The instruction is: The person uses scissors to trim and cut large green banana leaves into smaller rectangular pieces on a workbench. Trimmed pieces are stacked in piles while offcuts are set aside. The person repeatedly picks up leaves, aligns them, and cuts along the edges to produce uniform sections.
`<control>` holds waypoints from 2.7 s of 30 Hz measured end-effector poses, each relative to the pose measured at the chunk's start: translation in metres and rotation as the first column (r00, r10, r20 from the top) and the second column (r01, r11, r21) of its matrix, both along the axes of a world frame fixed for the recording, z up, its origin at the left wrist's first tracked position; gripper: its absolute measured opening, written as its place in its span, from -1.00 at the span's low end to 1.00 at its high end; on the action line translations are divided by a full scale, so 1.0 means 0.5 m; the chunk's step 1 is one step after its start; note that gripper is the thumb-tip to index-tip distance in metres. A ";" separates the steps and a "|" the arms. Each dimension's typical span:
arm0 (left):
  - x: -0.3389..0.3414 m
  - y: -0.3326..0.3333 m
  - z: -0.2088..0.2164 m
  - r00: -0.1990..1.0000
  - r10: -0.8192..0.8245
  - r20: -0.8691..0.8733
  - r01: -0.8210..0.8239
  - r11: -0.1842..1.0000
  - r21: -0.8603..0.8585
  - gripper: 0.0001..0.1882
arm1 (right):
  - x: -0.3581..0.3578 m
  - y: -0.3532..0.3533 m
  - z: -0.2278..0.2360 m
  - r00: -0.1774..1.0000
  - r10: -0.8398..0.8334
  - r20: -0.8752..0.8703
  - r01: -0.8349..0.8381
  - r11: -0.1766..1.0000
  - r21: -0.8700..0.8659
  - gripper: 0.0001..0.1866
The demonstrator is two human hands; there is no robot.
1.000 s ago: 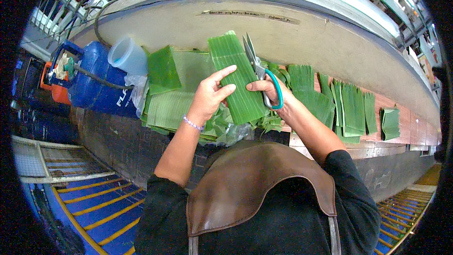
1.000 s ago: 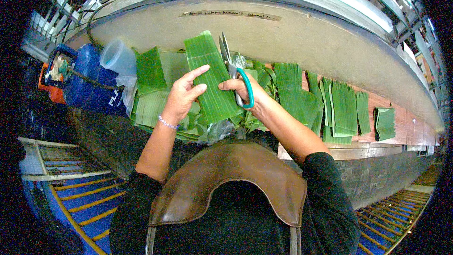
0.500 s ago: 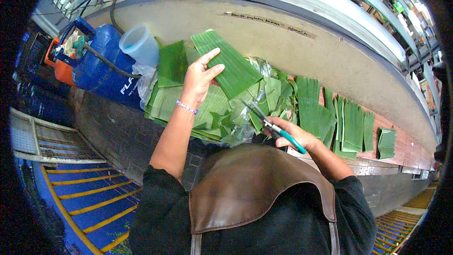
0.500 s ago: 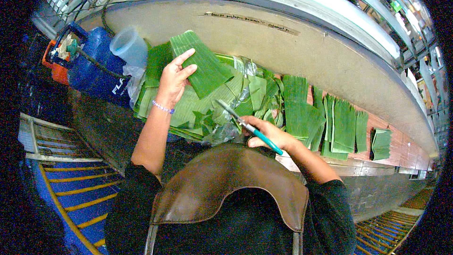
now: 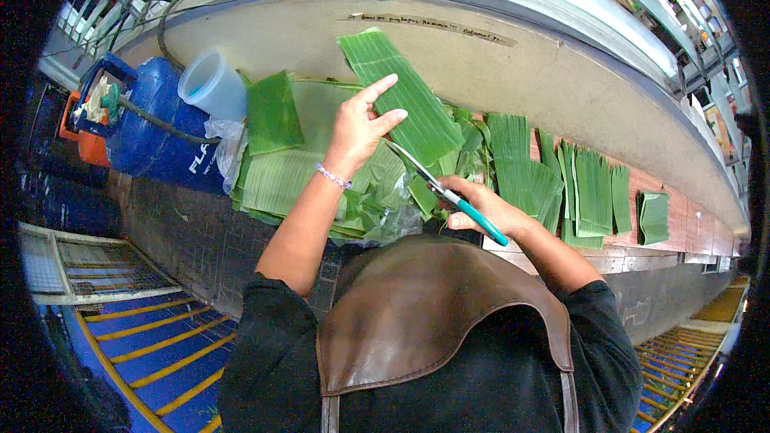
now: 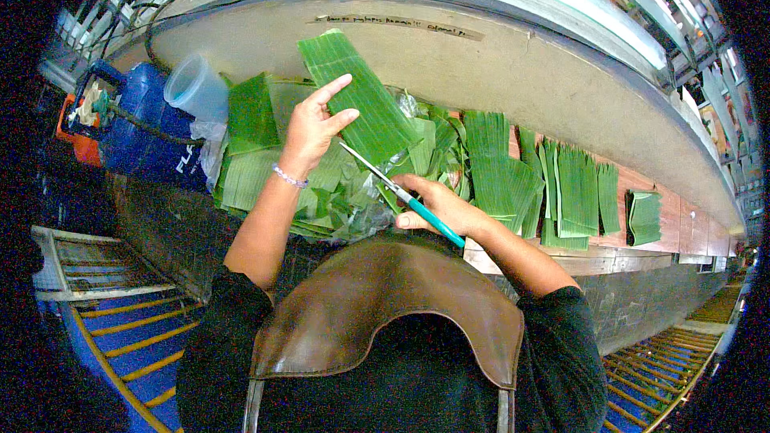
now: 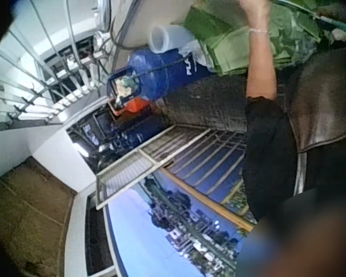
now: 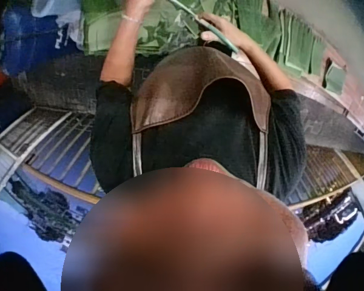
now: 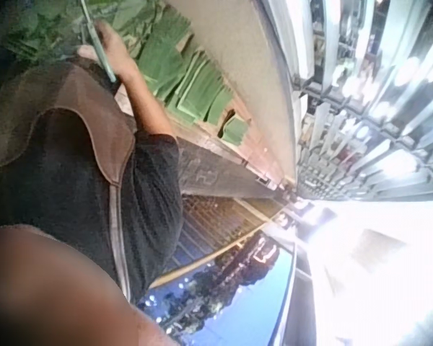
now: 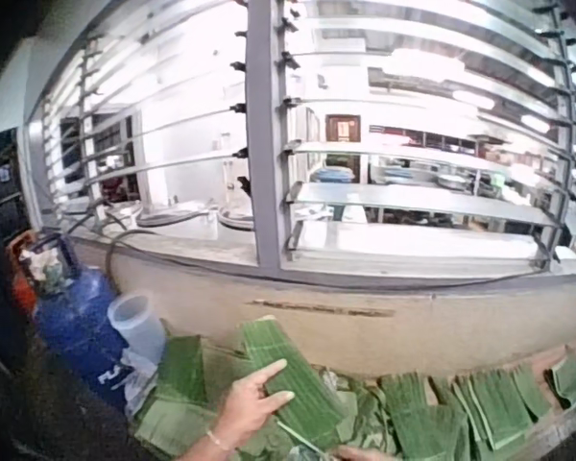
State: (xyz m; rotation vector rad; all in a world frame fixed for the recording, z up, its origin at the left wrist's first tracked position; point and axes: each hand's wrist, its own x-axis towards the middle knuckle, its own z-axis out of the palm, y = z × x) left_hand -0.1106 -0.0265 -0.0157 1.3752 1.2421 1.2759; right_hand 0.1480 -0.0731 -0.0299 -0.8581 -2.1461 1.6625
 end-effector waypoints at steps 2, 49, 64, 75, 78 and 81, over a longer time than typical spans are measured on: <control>0.006 0.007 -0.007 1.000 -0.017 0.013 0.017 1.000 0.014 -0.38 | 0.001 0.002 0.000 1.000 -0.001 -0.008 0.001 1.000 -0.015 0.04; 0.045 -0.014 0.040 0.966 0.231 0.115 -0.247 0.958 0.148 -0.29 | -0.027 -0.030 -0.052 0.944 -0.273 -0.186 0.267 0.962 -0.057 -0.01; 0.033 -0.017 0.031 0.966 0.257 0.038 -0.259 0.963 0.071 -0.30 | -0.032 -0.028 -0.047 0.958 -0.253 -0.131 0.247 0.967 -0.064 -0.07; 0.036 -0.013 0.017 0.971 0.216 0.106 -0.228 0.965 0.130 -0.30 | -0.033 -0.031 -0.042 0.954 -0.265 -0.140 0.261 0.964 -0.050 -0.09; 0.040 -0.009 0.016 0.967 0.203 0.155 -0.227 0.961 0.158 -0.30 | -0.033 -0.032 -0.045 0.952 -0.268 -0.144 0.263 0.963 -0.058 -0.09; 0.039 -0.012 0.019 0.972 0.221 0.080 -0.230 0.965 0.126 -0.30 | -0.036 -0.033 -0.047 0.944 -0.292 -0.152 0.280 0.955 -0.095 -0.10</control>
